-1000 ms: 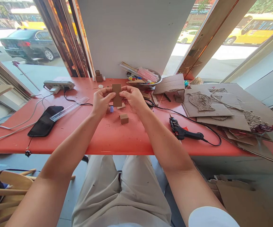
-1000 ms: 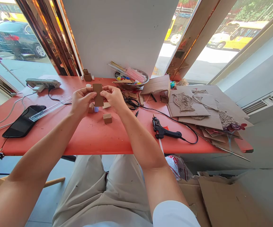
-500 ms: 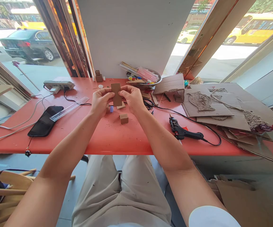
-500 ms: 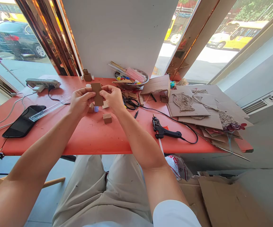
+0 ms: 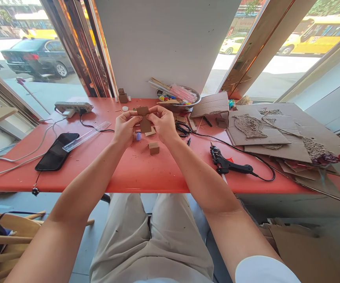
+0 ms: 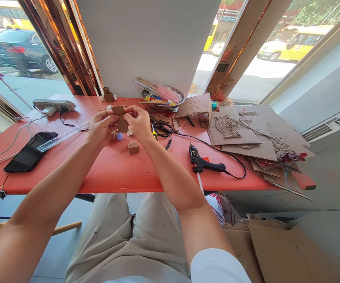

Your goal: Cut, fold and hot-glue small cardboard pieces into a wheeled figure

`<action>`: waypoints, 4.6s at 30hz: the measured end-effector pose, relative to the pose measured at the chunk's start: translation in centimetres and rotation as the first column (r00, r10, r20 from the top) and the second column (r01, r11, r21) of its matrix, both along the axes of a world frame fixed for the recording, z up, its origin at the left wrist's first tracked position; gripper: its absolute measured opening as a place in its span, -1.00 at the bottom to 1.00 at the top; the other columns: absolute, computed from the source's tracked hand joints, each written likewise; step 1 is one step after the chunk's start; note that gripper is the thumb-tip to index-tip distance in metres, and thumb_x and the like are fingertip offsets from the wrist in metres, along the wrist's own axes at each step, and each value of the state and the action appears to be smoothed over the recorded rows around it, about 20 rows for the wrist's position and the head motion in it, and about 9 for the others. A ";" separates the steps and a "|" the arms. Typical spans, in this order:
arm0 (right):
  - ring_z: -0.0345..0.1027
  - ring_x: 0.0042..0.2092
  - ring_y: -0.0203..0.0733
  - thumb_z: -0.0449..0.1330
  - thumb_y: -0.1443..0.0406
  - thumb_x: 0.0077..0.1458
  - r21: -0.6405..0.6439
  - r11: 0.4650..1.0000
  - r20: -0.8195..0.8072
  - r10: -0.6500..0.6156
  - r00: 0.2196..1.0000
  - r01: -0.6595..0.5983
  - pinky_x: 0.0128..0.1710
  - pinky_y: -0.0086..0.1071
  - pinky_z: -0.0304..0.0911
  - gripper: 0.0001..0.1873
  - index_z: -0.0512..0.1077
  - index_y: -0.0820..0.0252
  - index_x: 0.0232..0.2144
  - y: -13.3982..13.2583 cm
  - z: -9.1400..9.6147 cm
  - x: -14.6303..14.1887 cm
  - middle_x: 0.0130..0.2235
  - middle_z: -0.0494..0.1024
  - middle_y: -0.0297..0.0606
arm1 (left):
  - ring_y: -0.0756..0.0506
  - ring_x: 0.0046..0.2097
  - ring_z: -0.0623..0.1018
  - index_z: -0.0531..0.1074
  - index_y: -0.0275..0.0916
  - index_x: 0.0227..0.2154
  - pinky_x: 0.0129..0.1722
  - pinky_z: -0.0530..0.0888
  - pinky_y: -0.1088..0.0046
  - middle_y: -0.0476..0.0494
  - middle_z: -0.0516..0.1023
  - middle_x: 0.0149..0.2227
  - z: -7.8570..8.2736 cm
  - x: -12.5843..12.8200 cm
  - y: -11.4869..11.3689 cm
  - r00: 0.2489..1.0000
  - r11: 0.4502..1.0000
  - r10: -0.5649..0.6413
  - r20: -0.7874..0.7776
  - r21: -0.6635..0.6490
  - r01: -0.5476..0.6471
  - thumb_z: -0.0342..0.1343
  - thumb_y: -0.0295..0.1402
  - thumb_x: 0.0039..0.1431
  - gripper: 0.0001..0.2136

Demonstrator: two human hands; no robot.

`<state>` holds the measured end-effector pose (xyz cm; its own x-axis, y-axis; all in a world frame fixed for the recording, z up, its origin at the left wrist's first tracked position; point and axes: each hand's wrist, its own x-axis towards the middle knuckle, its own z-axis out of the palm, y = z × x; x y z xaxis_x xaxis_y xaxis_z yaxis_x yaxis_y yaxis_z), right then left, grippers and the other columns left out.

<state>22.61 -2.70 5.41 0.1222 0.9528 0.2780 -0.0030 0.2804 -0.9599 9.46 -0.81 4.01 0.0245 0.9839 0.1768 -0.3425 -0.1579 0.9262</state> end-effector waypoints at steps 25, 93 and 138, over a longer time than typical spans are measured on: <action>0.50 -0.24 -0.21 0.18 0.45 0.06 0.245 0.966 0.290 0.006 0.957 -0.081 -0.13 -0.34 0.43 -0.79 0.61 0.15 -0.41 -0.1 0.9 2.5 -0.32 0.66 -0.33 | -0.05 -0.39 0.71 0.56 -0.26 -0.40 -0.28 0.70 0.49 -0.07 0.67 -0.46 1.5 0.1 -1.2 0.972 0.948 -0.234 0.020 -0.219 0.232 0.29 -0.27 0.32 -0.79; 0.16 -0.48 -0.31 0.04 0.08 0.48 0.158 0.949 0.414 0.186 0.891 -0.272 -0.39 -0.39 0.14 -0.46 0.22 0.06 -0.58 -0.3 0.4 2.4 -0.59 0.37 -0.43 | 0.02 -0.67 0.38 0.45 -0.19 -0.59 -0.66 0.35 0.51 0.00 0.44 -0.67 0.9 0.1 -1.6 0.932 0.946 -0.245 -0.268 0.147 0.290 0.45 0.05 0.10 -0.53; 0.30 -0.41 -0.33 0.36 0.25 0.16 0.090 0.981 0.142 0.160 0.977 -0.174 -0.38 -0.44 0.30 -0.84 0.43 0.11 -0.34 0.7 0.0 2.3 -0.45 0.45 -0.44 | -0.15 -0.26 0.70 0.63 -0.21 -0.36 -0.21 0.70 0.28 -0.10 0.70 -0.33 -0.3 -1.0 0.7 0.991 0.949 -0.007 -0.132 0.313 0.048 0.50 -0.10 -0.13 -0.65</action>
